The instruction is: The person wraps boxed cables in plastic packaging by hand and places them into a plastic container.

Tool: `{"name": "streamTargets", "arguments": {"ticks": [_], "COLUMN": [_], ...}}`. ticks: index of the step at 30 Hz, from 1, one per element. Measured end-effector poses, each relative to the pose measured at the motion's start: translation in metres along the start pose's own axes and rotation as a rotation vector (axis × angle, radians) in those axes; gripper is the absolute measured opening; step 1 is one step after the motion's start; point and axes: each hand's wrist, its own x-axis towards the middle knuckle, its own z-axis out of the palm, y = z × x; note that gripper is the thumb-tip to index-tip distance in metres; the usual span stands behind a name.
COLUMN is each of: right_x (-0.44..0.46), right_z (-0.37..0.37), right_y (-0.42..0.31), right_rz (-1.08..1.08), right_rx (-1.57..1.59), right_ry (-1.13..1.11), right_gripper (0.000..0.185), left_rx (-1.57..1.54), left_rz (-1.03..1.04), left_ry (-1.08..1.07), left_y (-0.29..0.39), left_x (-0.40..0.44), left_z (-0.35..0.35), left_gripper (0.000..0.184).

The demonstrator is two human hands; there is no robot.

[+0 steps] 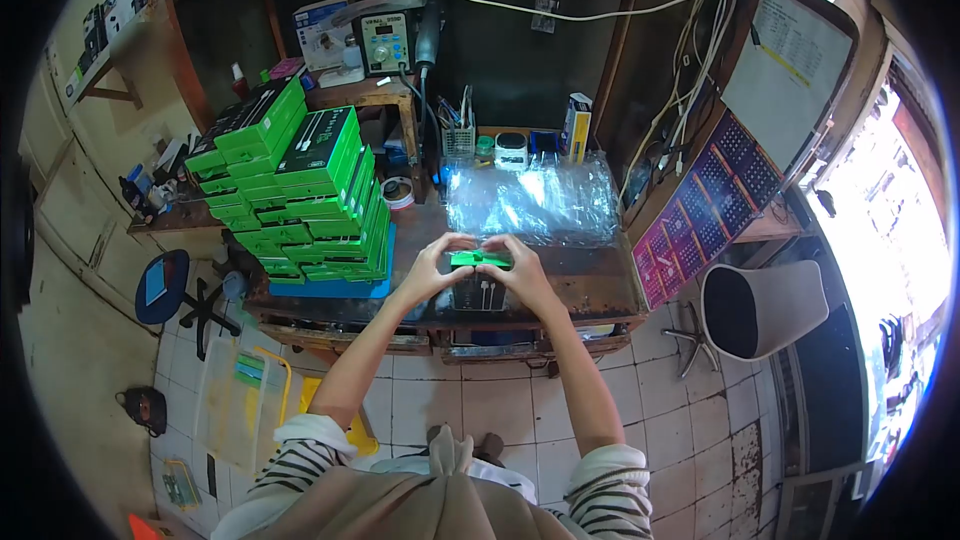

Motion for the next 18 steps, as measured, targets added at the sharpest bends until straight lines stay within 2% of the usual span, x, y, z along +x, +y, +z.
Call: {"name": "streamTargets", "arguments": {"ticks": [2,4,6,8,9,10,12,14,16,18], "right_x": [-0.006,-0.014,-0.024,-0.036,-0.043,-0.048,-0.060,-0.063,-0.063,-0.065], "right_z": [0.000,-0.001,0.006,0.014,0.021,0.027,0.040,0.046,0.052,0.069], "right_y": [0.008,0.009,0.029,0.044,0.051,0.064,0.086,0.084,0.072,0.053], "right_rz": [-0.015,0.127,0.149,0.206,0.182,0.180,0.291,0.281,0.259,0.186], "right_rx": [0.011,0.066,0.104,0.090,0.143,0.147,0.374,0.402,0.126,0.100], "right_ry": [0.025,-0.001,-0.008,0.068,0.129,0.114,0.135,0.118,0.229,0.280], "right_gripper": [0.033,0.034,0.037,0.035,0.037,0.037,0.041,0.038,0.036,0.037], "left_rx": [0.019,0.065,0.043,0.054,0.056,0.059,0.097,0.158,0.251,0.226], "left_rz": [0.028,-0.095,-0.133,-0.215,-0.188,-0.196,-0.230,-0.204,-0.324,-0.444], "left_ry": [0.048,-0.025,-0.006,0.106,0.153,0.166,0.207,0.257,0.290,0.276], "left_y": [-0.008,-0.010,-0.022,-0.038,-0.048,-0.052,-0.058,-0.041,-0.027,-0.002], "left_x": [-0.009,-0.020,-0.029,-0.040,-0.045,-0.045,-0.054,-0.055,-0.065,-0.081], "left_z": [0.002,0.002,0.010,0.022,0.029,0.033,0.043,0.044,0.044,0.037], "left_gripper": [0.047,0.045,0.046,0.047,0.048,0.048,0.046,0.039,0.039,0.044]}}
